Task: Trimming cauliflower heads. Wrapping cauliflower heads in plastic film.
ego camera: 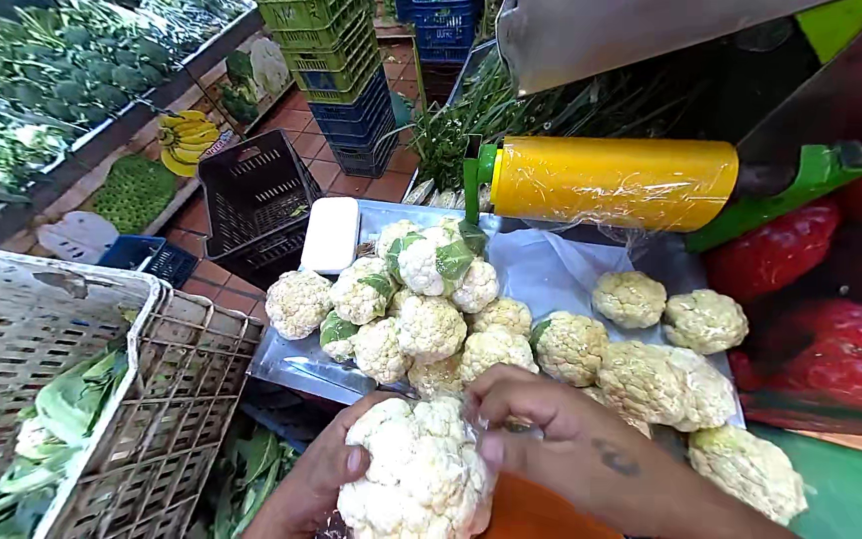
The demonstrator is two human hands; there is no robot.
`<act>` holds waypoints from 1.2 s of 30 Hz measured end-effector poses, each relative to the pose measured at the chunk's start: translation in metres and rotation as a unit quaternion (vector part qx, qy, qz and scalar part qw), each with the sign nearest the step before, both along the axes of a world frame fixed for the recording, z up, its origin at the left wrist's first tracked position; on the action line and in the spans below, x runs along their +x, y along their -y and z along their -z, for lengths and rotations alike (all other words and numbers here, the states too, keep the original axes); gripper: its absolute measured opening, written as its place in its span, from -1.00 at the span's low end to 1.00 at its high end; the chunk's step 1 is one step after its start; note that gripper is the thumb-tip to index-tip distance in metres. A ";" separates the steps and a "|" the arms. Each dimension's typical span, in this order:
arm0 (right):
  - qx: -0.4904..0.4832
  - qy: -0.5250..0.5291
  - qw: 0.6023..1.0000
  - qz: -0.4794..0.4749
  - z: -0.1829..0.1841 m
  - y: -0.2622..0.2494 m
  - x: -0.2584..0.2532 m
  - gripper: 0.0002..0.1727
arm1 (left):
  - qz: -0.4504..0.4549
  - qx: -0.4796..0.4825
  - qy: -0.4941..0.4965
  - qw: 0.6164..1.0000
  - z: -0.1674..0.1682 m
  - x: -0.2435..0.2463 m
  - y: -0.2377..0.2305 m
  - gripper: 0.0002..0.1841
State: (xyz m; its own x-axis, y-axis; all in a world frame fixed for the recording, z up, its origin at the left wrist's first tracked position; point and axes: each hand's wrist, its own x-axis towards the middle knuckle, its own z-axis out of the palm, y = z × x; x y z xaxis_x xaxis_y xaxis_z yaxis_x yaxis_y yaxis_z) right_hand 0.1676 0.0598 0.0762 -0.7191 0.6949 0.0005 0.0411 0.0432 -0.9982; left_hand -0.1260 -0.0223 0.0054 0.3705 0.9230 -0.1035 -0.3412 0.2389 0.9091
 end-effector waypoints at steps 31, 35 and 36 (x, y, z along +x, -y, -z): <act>-0.006 0.199 0.923 -0.328 0.051 -0.021 -0.115 -0.62 | -0.005 0.304 -0.417 0.857 -0.065 0.013 0.001 -0.10; 0.031 0.348 0.892 -0.287 0.058 -0.037 -0.101 -0.46 | 0.057 0.181 -0.345 0.919 -0.059 0.014 0.002 0.34; 0.021 0.366 0.899 -0.241 0.058 -0.045 -0.088 -0.43 | 0.054 0.162 -0.331 0.928 -0.059 0.015 0.002 0.32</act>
State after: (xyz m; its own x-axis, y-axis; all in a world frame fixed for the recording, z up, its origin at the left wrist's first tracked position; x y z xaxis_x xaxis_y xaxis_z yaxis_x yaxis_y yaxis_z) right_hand 0.0798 0.1047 0.0184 -0.7554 0.3124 -0.5760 0.6519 0.2691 -0.7090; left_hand -0.1115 -0.0241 0.0645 0.4171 0.9065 -0.0655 0.3273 -0.0826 0.9413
